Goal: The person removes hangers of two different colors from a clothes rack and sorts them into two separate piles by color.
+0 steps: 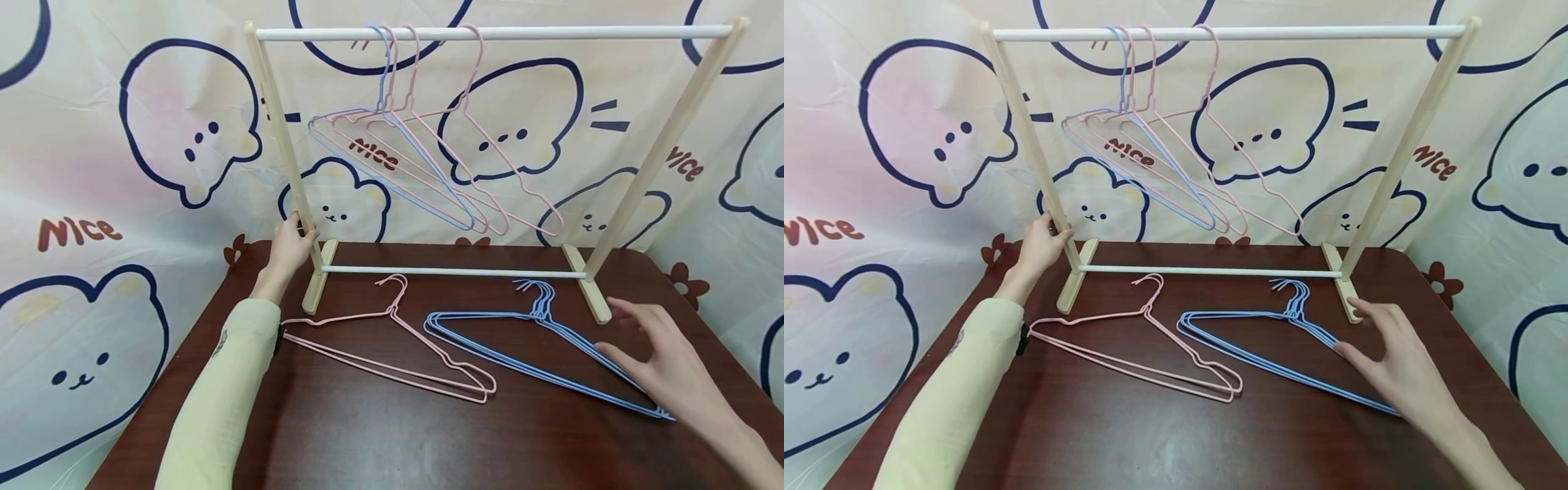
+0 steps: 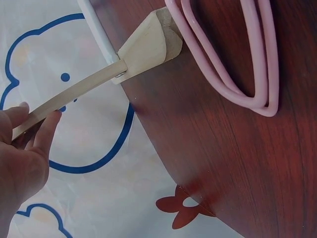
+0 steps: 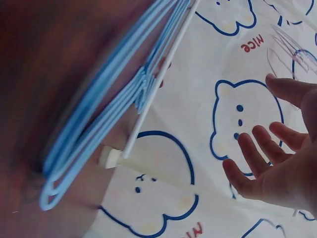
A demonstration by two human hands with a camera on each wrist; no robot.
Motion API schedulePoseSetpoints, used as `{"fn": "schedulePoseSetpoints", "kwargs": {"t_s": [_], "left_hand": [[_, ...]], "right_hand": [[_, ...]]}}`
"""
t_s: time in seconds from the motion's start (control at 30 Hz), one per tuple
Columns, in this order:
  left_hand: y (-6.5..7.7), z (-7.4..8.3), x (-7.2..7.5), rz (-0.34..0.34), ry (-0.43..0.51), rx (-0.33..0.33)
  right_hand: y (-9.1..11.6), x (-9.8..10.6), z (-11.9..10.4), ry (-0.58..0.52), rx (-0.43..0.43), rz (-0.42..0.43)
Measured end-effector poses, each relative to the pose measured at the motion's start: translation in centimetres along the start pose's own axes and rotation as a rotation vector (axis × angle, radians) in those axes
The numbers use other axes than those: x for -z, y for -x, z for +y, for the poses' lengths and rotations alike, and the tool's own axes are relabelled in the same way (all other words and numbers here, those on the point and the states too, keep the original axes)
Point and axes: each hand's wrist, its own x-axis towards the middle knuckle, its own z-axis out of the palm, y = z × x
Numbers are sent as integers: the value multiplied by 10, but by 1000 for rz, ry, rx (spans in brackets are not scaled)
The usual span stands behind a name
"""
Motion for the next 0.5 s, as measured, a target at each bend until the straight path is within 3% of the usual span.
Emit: {"fn": "schedulePoseSetpoints", "kwargs": {"t_s": [0.5], "left_hand": [[2, 2, 2, -6, 0, 13]], "right_hand": [[-46, -2, -31, -28, 141, 135]]}}
